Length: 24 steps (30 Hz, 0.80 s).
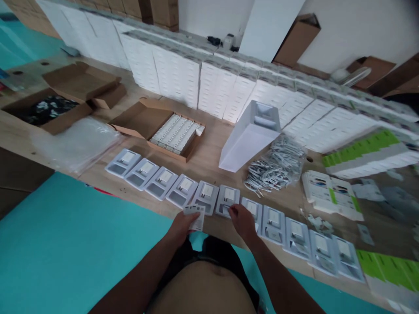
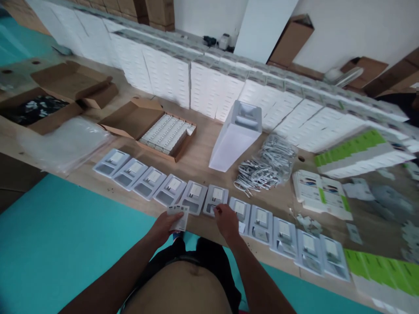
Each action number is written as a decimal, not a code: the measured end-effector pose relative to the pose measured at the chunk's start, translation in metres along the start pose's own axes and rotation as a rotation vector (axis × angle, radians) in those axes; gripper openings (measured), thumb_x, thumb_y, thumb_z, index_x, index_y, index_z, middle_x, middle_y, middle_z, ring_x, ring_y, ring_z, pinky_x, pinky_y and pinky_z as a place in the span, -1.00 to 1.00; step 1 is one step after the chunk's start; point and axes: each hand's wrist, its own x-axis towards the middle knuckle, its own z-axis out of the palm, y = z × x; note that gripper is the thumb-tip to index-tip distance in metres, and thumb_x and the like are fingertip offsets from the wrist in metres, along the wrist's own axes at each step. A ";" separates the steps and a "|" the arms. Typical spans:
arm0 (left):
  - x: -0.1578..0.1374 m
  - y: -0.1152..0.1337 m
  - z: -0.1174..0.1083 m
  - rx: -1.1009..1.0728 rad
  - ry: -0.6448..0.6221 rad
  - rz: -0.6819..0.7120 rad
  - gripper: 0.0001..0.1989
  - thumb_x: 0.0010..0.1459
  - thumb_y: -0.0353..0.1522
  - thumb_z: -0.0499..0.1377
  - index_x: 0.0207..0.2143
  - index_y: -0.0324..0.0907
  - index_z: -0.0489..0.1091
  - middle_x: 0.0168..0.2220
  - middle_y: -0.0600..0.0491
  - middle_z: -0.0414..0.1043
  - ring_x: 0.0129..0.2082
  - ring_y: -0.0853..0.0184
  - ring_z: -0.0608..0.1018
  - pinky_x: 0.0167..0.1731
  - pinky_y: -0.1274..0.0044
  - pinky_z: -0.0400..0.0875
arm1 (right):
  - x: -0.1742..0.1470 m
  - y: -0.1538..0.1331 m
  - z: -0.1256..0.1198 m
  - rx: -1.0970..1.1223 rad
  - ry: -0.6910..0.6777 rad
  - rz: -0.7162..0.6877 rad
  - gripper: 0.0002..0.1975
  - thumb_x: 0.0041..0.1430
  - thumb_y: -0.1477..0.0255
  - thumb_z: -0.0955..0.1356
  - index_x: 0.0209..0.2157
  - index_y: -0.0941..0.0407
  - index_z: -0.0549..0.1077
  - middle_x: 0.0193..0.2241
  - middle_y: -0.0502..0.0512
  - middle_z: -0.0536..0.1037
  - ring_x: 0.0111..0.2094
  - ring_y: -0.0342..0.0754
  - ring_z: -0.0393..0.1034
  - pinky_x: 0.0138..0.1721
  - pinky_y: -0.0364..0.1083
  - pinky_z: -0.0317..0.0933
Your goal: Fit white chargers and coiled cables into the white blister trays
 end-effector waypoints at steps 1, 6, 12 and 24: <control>0.001 -0.001 0.007 0.014 -0.028 -0.001 -0.60 -0.12 -0.27 0.37 -0.20 -0.24 0.49 -0.36 0.00 0.59 -0.44 0.31 0.56 -0.53 0.58 0.39 | -0.007 -0.008 0.000 0.173 -0.032 0.017 -0.80 0.23 0.27 0.30 -0.32 0.09 0.48 -0.40 0.04 0.53 -0.36 -0.06 0.39 -0.31 -0.11 0.19; -0.001 -0.005 0.045 0.042 -0.114 -0.002 -0.59 -0.12 -0.28 0.36 -0.18 -0.26 0.52 -0.34 -0.03 0.60 -0.44 0.30 0.58 -0.47 0.54 0.43 | -0.034 -0.035 0.011 0.872 -0.265 0.013 -0.75 0.04 0.30 0.43 -0.24 0.10 0.46 -0.41 -0.01 0.53 -0.38 -0.07 0.38 -0.32 -0.12 0.26; -0.012 0.007 0.057 0.111 -0.061 -0.028 -0.62 -0.14 -0.37 0.37 -0.21 -0.33 0.50 -0.30 -0.12 0.60 -0.42 0.25 0.59 -0.42 0.48 0.48 | -0.028 -0.027 0.020 1.295 -0.285 0.111 -0.73 0.08 0.33 0.36 -0.15 0.08 0.42 -0.33 0.02 0.54 -0.41 -0.09 0.37 -0.43 -0.14 0.24; 0.012 0.035 0.064 0.315 -0.262 0.007 -0.53 -0.09 -0.30 0.39 -0.09 -0.27 0.50 -0.18 -0.12 0.60 -0.23 0.17 0.60 -0.20 0.42 0.46 | -0.025 -0.017 0.010 0.911 -0.018 -0.188 -0.61 0.18 0.45 0.22 -0.03 0.01 0.54 -0.27 0.07 0.51 -0.25 -0.07 0.40 -0.19 -0.10 0.26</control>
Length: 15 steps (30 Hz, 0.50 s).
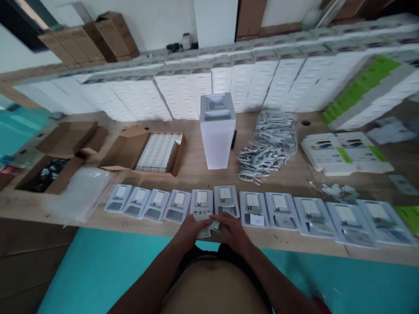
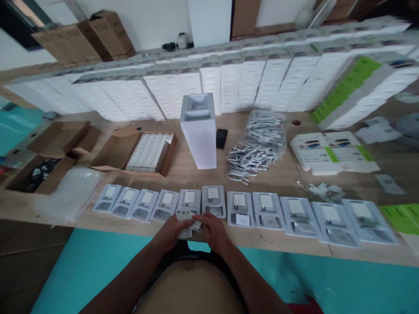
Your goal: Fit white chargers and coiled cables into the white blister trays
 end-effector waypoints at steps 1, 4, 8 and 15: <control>0.002 0.003 -0.007 0.043 -0.001 0.002 -0.53 -0.13 -0.33 0.40 -0.11 -0.27 0.52 -0.20 -0.11 0.60 -0.24 0.16 0.60 -0.20 0.42 0.46 | 0.003 -0.001 0.004 0.071 0.039 0.057 -0.60 0.18 0.42 0.22 0.00 0.02 0.51 -0.25 0.06 0.53 -0.27 -0.08 0.41 -0.23 -0.11 0.27; 0.006 0.013 -0.032 0.170 0.011 0.025 -0.61 -0.17 -0.37 0.39 -0.19 -0.24 0.56 -0.28 -0.06 0.62 -0.32 0.19 0.59 -0.27 0.45 0.45 | 0.016 -0.008 0.024 0.251 0.103 0.266 -0.58 0.19 0.27 0.25 0.05 0.07 0.45 -0.37 0.03 0.55 -0.44 -0.09 0.38 -0.44 -0.14 0.22; 0.006 0.031 -0.064 0.237 -0.045 0.065 -0.68 -0.19 -0.39 0.38 -0.27 -0.22 0.58 -0.32 -0.02 0.62 -0.32 0.20 0.59 -0.27 0.48 0.44 | 0.037 -0.023 0.053 0.178 0.084 0.346 -0.72 0.10 0.19 0.37 -0.36 0.14 0.53 -0.58 -0.02 0.48 -0.54 -0.13 0.33 -0.46 -0.16 0.19; 0.018 0.046 -0.101 0.417 -0.055 0.093 -0.73 -0.07 -0.24 0.34 -0.33 -0.23 0.58 -0.37 -0.01 0.60 -0.35 0.21 0.58 -0.34 0.51 0.41 | 0.054 -0.035 0.077 0.191 0.049 0.323 -0.75 0.05 0.22 0.40 -0.46 0.13 0.50 -0.61 -0.06 0.46 -0.57 -0.15 0.30 -0.49 -0.17 0.19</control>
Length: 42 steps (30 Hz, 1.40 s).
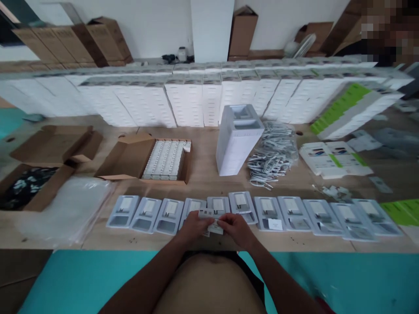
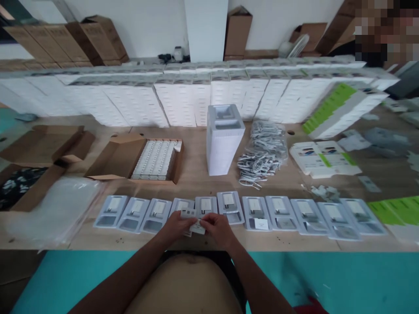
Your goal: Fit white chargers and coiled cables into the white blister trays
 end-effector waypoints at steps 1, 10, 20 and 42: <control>0.003 -0.003 -0.003 0.027 -0.011 0.018 -0.75 -0.06 -0.25 0.33 -0.36 -0.24 0.58 -0.39 0.00 0.60 -0.38 0.23 0.57 -0.38 0.53 0.40 | 0.001 0.002 0.001 -0.007 0.009 0.007 -0.75 0.05 0.22 0.40 -0.46 0.14 0.49 -0.61 -0.06 0.46 -0.58 -0.15 0.31 -0.49 -0.17 0.19; 0.022 -0.029 -0.010 -0.264 0.022 -0.216 -0.77 0.05 -0.25 0.20 -0.40 -0.26 0.51 -0.47 -0.05 0.57 -0.50 0.26 0.57 -0.46 0.49 0.45 | 0.025 0.041 -0.017 -0.835 0.146 0.041 -0.86 0.16 0.42 0.30 -0.35 0.13 0.50 -0.45 0.04 0.60 -0.37 -0.08 0.49 -0.31 -0.16 0.24; -0.012 -0.046 -0.023 -0.593 0.175 -0.225 -0.75 0.02 -0.38 0.22 -0.22 -0.29 0.48 -0.27 -0.12 0.59 -0.33 0.21 0.62 -0.32 0.43 0.53 | 0.030 0.050 -0.008 -1.204 0.063 0.013 -0.89 0.18 0.50 0.29 -0.26 0.10 0.42 -0.23 0.14 0.56 -0.22 0.01 0.46 -0.24 -0.09 0.15; -0.033 -0.029 -0.008 -0.501 0.108 -0.121 -0.62 -0.05 -0.20 0.35 -0.22 -0.25 0.51 -0.31 -0.05 0.59 -0.37 0.23 0.59 -0.40 0.48 0.48 | 0.005 0.010 0.025 -0.344 -0.052 -0.310 -0.71 0.15 0.45 0.22 -0.26 0.06 0.57 -0.27 0.09 0.56 -0.20 -0.02 0.43 -0.11 -0.06 0.27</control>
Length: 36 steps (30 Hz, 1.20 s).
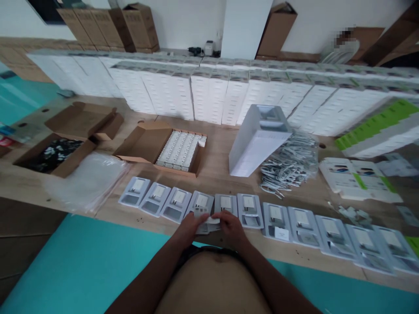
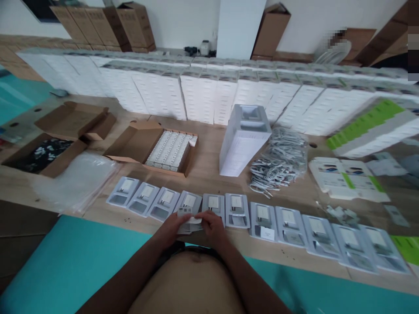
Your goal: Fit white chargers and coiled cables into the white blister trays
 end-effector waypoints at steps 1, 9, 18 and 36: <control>0.002 -0.001 -0.001 0.058 -0.016 0.031 -0.62 -0.11 -0.23 0.39 -0.23 -0.25 0.52 -0.29 -0.05 0.60 -0.33 0.22 0.59 -0.34 0.48 0.48 | 0.000 0.000 0.000 -0.013 -0.012 -0.022 -0.69 0.14 0.47 0.21 -0.26 0.06 0.58 -0.26 0.10 0.56 -0.19 -0.02 0.43 -0.09 -0.06 0.26; 0.009 -0.005 -0.001 0.324 0.039 0.098 -0.68 -0.18 -0.24 0.41 -0.34 -0.19 0.55 -0.40 0.03 0.58 -0.38 0.27 0.57 -0.34 0.53 0.43 | 0.002 0.001 -0.004 0.127 -0.027 0.262 -0.74 0.10 0.25 0.36 -0.30 0.13 0.58 -0.52 0.00 0.53 -0.48 -0.10 0.35 -0.43 -0.15 0.21; 0.010 -0.010 -0.017 0.411 -0.034 0.144 -0.70 -0.11 -0.25 0.34 -0.32 -0.26 0.57 -0.37 0.03 0.60 -0.34 0.21 0.57 -0.31 0.49 0.42 | 0.002 0.005 0.002 0.151 -0.186 0.372 -0.83 0.05 0.32 0.38 -0.42 0.15 0.52 -0.58 -0.04 0.49 -0.58 -0.16 0.30 -0.53 -0.19 0.16; -0.017 0.034 -0.159 -0.222 0.141 -0.057 -0.74 0.05 -0.36 0.20 -0.23 -0.33 0.49 -0.35 -0.11 0.60 -0.39 0.24 0.61 -0.41 0.50 0.49 | 0.047 0.008 0.105 -0.977 -0.116 0.371 -0.86 0.20 0.50 0.26 -0.29 0.09 0.46 -0.25 0.14 0.58 -0.23 0.04 0.45 -0.30 -0.09 0.10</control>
